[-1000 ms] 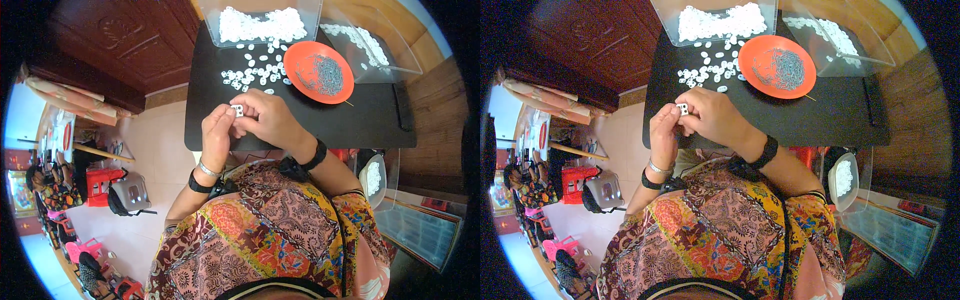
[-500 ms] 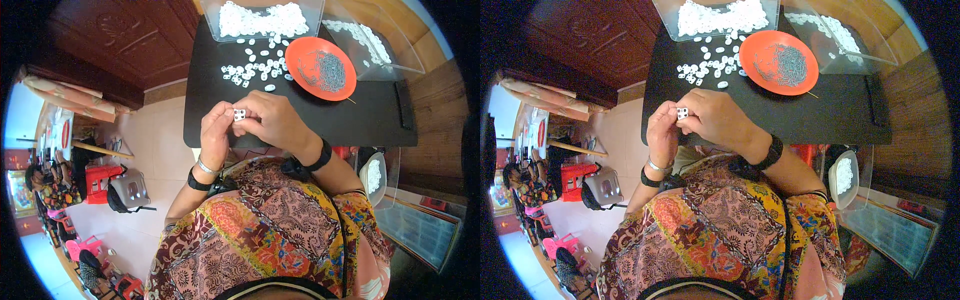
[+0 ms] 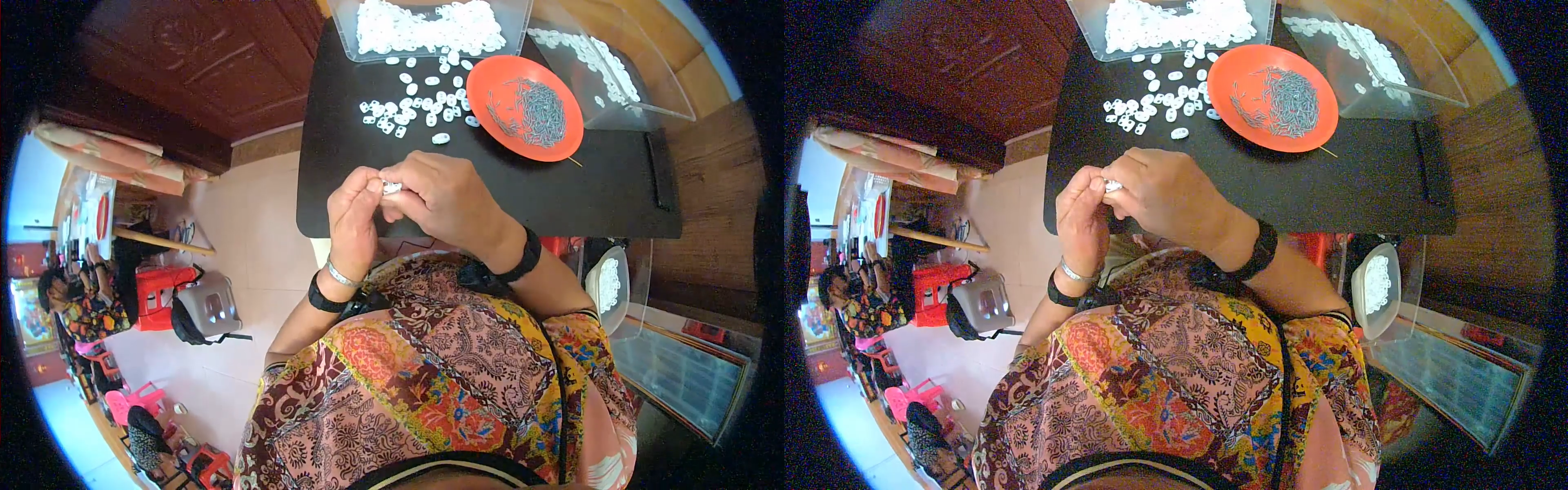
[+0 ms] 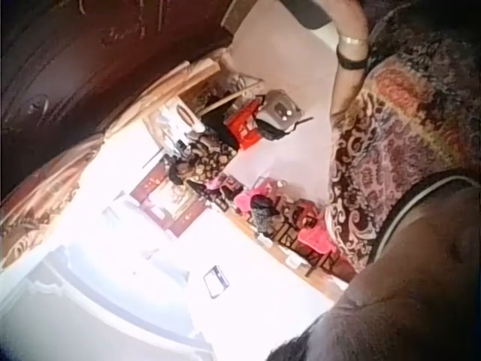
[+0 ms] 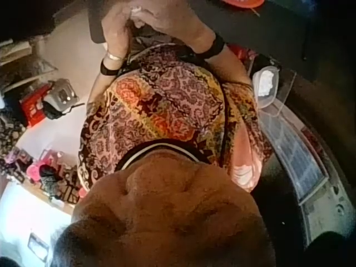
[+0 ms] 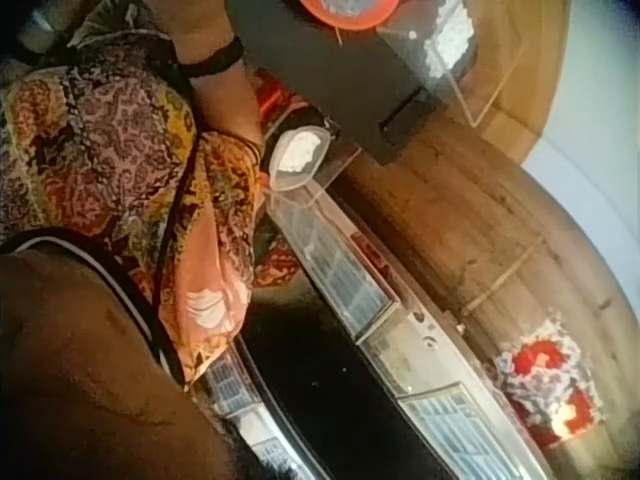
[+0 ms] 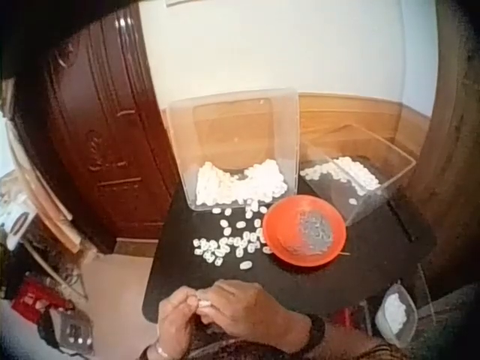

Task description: Assembling small white plastic components by manually inserting metal pins into them.

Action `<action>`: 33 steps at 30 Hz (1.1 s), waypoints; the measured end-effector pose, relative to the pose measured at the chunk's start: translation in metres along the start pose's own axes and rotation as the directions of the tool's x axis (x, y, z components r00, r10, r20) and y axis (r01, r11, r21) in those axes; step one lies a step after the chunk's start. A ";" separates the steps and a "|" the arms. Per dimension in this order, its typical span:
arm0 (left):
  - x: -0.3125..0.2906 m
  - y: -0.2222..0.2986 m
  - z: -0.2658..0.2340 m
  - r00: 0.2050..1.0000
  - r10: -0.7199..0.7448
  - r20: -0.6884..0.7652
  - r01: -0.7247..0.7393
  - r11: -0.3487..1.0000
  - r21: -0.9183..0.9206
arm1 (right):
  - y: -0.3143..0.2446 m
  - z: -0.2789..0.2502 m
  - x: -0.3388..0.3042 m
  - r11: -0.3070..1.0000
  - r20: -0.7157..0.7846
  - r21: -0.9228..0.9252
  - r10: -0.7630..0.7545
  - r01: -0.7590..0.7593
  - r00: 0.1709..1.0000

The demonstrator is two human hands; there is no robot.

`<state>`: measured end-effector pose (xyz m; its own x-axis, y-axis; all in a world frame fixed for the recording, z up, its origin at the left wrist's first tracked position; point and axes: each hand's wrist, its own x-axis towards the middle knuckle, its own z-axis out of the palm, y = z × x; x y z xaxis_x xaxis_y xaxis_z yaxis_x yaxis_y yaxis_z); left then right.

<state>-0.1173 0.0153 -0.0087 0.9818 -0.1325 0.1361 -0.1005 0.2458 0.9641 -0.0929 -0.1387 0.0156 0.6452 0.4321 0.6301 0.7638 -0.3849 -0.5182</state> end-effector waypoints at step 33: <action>0.011 -0.019 -0.035 0.987 -0.121 -0.107 0.102 0.981 -0.165 | 0.075 -0.059 0.054 0.970 0.209 -0.241 0.067 -0.015 0.976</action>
<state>-0.0990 0.0431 -0.0333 0.9983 -0.0575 -0.0066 0.0283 0.3855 0.9223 -0.0017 -0.1926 0.0451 0.6848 0.5662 0.4588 0.7268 -0.5765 -0.3733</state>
